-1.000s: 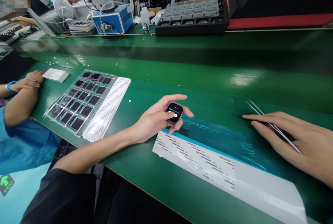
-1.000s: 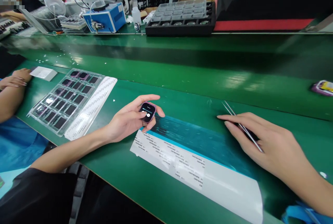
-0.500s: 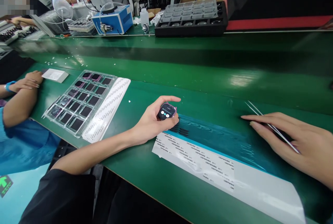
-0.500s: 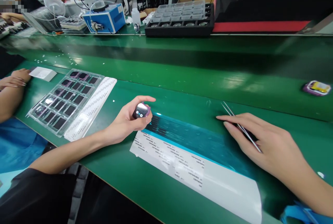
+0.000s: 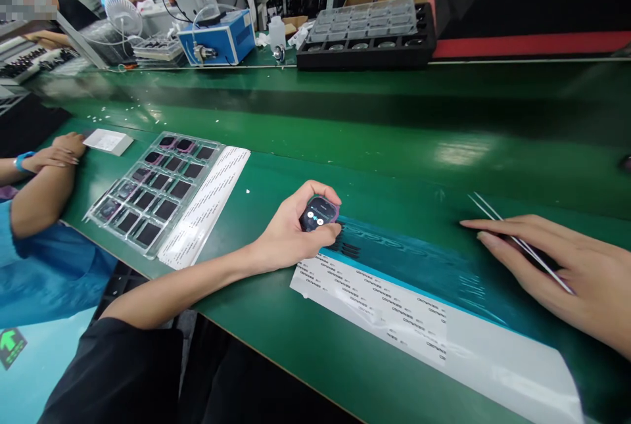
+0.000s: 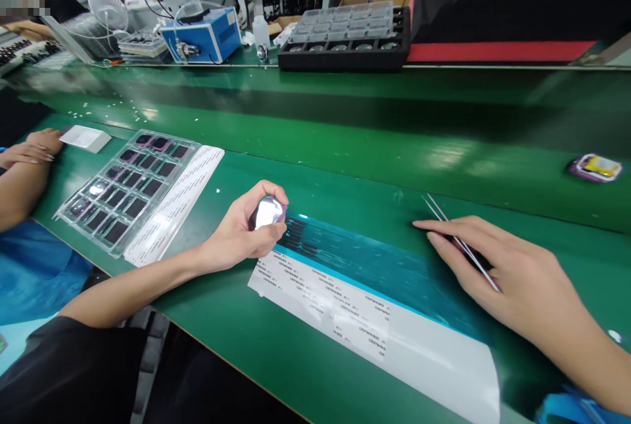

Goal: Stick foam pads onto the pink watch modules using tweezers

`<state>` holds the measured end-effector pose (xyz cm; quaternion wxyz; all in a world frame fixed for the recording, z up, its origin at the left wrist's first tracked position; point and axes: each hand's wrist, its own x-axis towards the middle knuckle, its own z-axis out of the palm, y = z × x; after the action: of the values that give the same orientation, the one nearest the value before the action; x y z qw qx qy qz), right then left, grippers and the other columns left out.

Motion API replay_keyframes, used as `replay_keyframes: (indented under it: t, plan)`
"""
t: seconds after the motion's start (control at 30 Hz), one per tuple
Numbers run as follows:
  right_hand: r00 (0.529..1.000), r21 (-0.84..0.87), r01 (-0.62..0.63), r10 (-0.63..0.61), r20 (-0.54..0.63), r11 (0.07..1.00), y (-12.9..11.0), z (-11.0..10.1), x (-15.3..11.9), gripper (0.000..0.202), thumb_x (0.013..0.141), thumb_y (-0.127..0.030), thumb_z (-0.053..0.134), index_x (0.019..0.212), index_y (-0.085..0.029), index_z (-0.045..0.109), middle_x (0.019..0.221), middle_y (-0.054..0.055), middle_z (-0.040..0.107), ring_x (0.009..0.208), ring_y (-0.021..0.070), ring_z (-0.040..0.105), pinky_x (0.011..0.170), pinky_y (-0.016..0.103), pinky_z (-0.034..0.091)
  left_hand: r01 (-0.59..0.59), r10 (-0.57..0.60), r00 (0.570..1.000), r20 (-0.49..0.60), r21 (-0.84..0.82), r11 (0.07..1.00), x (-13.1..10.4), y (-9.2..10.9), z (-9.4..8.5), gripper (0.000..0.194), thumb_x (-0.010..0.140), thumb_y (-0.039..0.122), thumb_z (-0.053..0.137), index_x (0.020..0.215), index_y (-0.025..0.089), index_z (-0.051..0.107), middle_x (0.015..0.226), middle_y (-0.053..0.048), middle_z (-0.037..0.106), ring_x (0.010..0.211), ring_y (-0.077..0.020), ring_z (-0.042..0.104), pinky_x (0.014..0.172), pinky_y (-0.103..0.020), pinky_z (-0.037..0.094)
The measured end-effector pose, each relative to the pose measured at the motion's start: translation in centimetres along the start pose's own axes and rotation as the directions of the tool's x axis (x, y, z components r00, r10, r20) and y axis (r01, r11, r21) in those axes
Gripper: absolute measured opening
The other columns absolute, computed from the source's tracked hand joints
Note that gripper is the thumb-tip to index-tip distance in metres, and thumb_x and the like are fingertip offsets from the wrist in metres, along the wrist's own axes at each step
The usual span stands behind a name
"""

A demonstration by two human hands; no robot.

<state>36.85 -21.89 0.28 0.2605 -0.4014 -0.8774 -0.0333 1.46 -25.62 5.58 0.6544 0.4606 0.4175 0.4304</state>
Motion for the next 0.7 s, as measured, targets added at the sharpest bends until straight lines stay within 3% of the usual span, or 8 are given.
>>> replay_keyframes:
  t: [0.13, 0.43, 0.57, 0.7]
  plan:
    - [0.997, 0.064, -0.074, 0.072, 0.04, 0.995, -0.1, 0.0, 0.1, 0.037, 0.108, -0.054, 0.048, 0.112, -0.03, 0.076, 0.102, 0.003, 0.08, 0.077, 0.0221, 0.076, 0.057, 0.032, 0.057, -0.035, 0.038, 0.998, -0.045, 0.068, 0.997, -0.1, 0.0, 0.0, 0.036, 0.07, 0.012, 0.074, 0.096, 0.022, 0.05, 0.071, 0.009, 0.052, 0.05, -0.0031, 0.039, 0.048, -0.022, 0.031]
    - [0.997, 0.077, -0.077, 0.076, 0.015, 0.994, 0.0, 0.2, -0.2, 0.038, 0.109, -0.053, 0.048, 0.113, -0.029, 0.077, 0.103, 0.003, 0.08, 0.077, 0.0201, 0.075, 0.051, 0.028, 0.054, -0.067, 0.067, 0.998, 0.0, 0.09, 0.994, 0.0, -0.3, -0.2, 0.037, 0.074, 0.017, 0.079, 0.099, 0.021, 0.053, 0.076, 0.006, 0.055, 0.056, -0.0063, 0.045, 0.051, -0.023, 0.036]
    - [0.997, 0.083, -0.068, 0.066, 0.032, 0.994, -0.1, 0.0, 0.0, 0.036, 0.109, -0.053, 0.05, 0.114, -0.029, 0.076, 0.102, 0.003, 0.08, 0.074, 0.0193, 0.074, 0.05, 0.027, 0.054, -0.05, 0.048, 0.996, 0.077, 0.021, 0.999, 0.2, -0.6, -0.5, 0.042, 0.077, 0.016, 0.078, 0.11, 0.02, 0.054, 0.076, 0.007, 0.057, 0.051, -0.0052, 0.043, 0.047, -0.022, 0.036]
    - [0.999, 0.081, -0.051, 0.05, 0.017, 0.995, -0.2, 0.1, 0.0, 0.035, 0.11, -0.052, 0.049, 0.114, -0.028, 0.075, 0.101, 0.002, 0.079, 0.073, 0.0179, 0.074, 0.052, 0.026, 0.053, 0.024, 0.027, 0.969, 0.244, -0.201, 0.979, 0.4, -1.1, -1.0, 0.038, 0.088, 0.021, 0.068, 0.122, 0.02, 0.051, 0.084, 0.002, 0.069, 0.045, -0.0061, 0.049, 0.047, -0.024, 0.045]
